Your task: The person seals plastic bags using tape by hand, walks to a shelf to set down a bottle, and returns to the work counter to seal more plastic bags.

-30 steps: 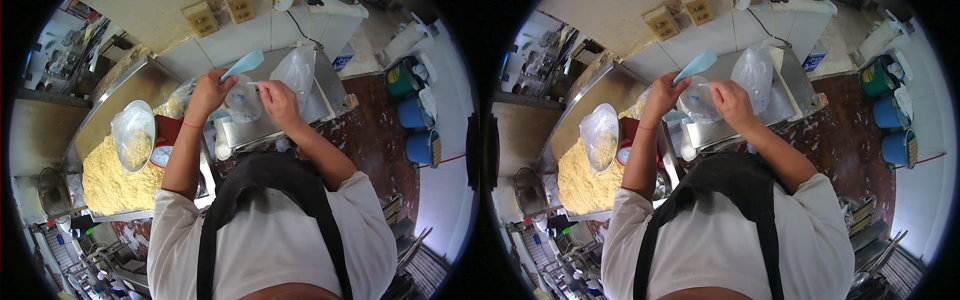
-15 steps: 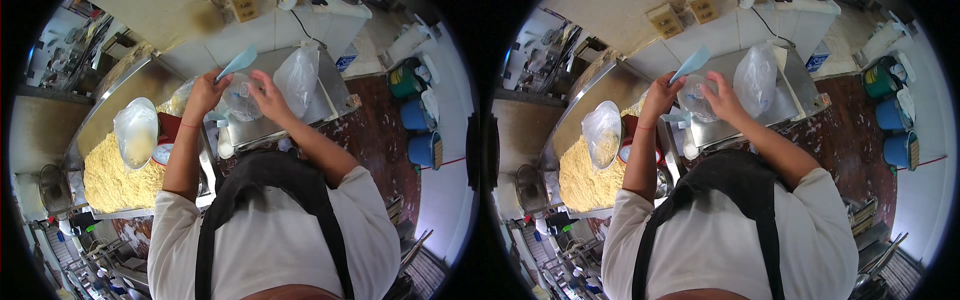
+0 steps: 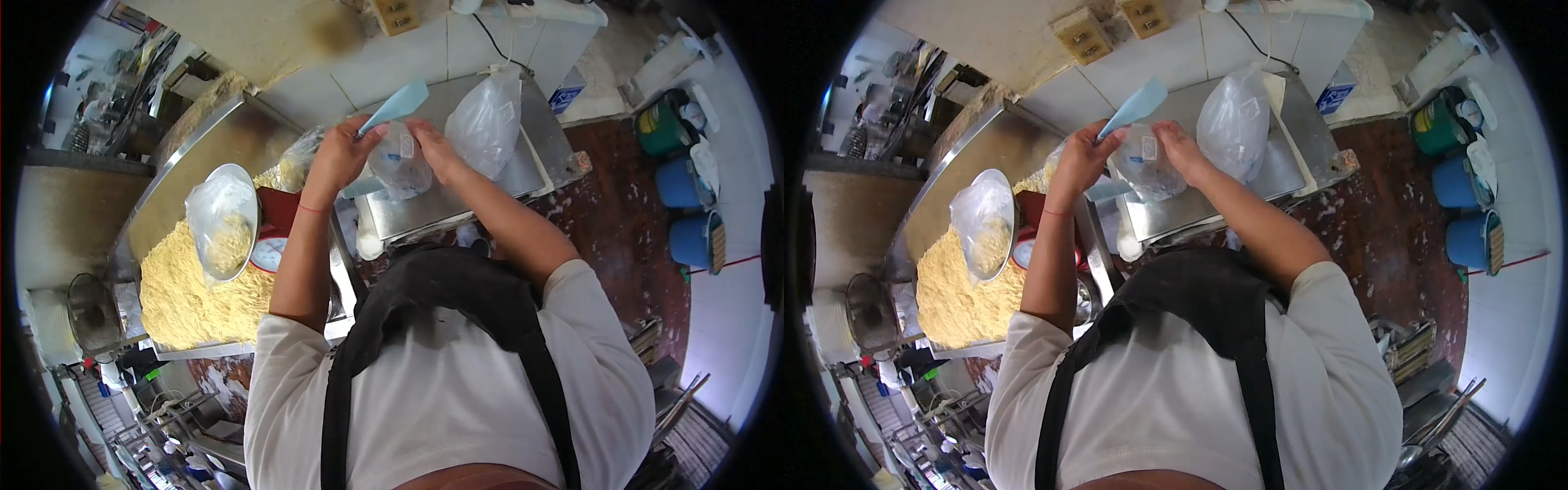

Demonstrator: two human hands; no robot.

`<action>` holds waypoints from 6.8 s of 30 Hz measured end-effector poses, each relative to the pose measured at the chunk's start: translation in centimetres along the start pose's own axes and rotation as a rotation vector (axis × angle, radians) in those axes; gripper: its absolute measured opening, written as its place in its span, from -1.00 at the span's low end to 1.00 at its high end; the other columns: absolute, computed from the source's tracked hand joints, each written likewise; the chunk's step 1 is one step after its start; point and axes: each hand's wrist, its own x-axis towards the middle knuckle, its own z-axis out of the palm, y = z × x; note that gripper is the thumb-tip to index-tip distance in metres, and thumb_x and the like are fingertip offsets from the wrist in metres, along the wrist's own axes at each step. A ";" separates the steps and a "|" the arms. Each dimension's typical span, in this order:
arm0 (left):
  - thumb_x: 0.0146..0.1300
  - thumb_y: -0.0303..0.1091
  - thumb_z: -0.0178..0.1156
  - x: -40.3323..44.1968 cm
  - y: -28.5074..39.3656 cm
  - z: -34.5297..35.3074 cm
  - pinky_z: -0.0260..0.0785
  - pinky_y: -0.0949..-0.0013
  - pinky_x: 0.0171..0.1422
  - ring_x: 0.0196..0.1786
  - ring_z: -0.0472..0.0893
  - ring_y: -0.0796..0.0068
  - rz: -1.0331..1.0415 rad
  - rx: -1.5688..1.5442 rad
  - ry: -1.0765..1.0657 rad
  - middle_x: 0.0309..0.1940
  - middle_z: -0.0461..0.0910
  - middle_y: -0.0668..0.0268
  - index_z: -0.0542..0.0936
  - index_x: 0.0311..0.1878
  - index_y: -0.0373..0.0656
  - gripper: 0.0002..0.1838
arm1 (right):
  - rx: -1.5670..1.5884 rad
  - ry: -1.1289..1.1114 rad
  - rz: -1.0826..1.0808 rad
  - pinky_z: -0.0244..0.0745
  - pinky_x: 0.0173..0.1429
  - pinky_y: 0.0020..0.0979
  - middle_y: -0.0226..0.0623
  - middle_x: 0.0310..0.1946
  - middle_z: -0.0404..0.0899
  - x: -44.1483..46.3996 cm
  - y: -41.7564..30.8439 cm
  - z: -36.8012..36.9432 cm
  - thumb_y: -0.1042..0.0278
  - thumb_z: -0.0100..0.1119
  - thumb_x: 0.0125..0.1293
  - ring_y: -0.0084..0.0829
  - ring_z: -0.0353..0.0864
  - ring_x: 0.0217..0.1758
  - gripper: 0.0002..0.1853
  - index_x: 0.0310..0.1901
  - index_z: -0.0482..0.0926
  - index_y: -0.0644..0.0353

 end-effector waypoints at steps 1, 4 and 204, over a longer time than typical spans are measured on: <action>0.34 -0.06 0.23 -0.1 0.1 0.2 0.45 0.25 -0.14 -0.35 0.62 0.18 0.001 0.000 0.009 -0.42 0.62 0.00 0.66 -0.01 -0.22 -0.61 | -0.029 0.004 0.018 0.30 0.34 -0.33 -0.14 0.21 0.43 -0.1 -0.2 -0.2 0.08 0.02 0.47 -0.30 0.44 0.26 -0.46 0.34 0.26 0.22; 0.34 -0.06 0.23 0.2 0.0 0.7 0.44 0.25 -0.16 -0.38 0.60 0.17 0.057 -0.031 0.046 -0.43 0.62 0.00 0.66 -0.02 -0.22 -0.60 | -0.158 -0.040 -0.153 0.26 0.40 -0.28 -0.08 0.25 0.40 -1.1 -0.9 0.3 0.05 0.15 0.40 -0.24 0.40 0.33 -0.28 0.44 0.10 0.21; 0.36 -0.45 0.23 -9.9 3.2 4.4 0.48 0.55 -0.26 -0.33 0.61 0.65 -0.224 -0.971 0.013 -0.33 0.68 0.30 0.59 -0.13 -0.34 -0.86 | -0.614 0.323 -0.554 0.41 -0.15 -0.37 -0.32 -0.35 0.51 -13.7 -12.3 1.2 0.40 0.31 0.23 -0.38 0.50 -0.29 -0.87 -0.25 0.56 0.18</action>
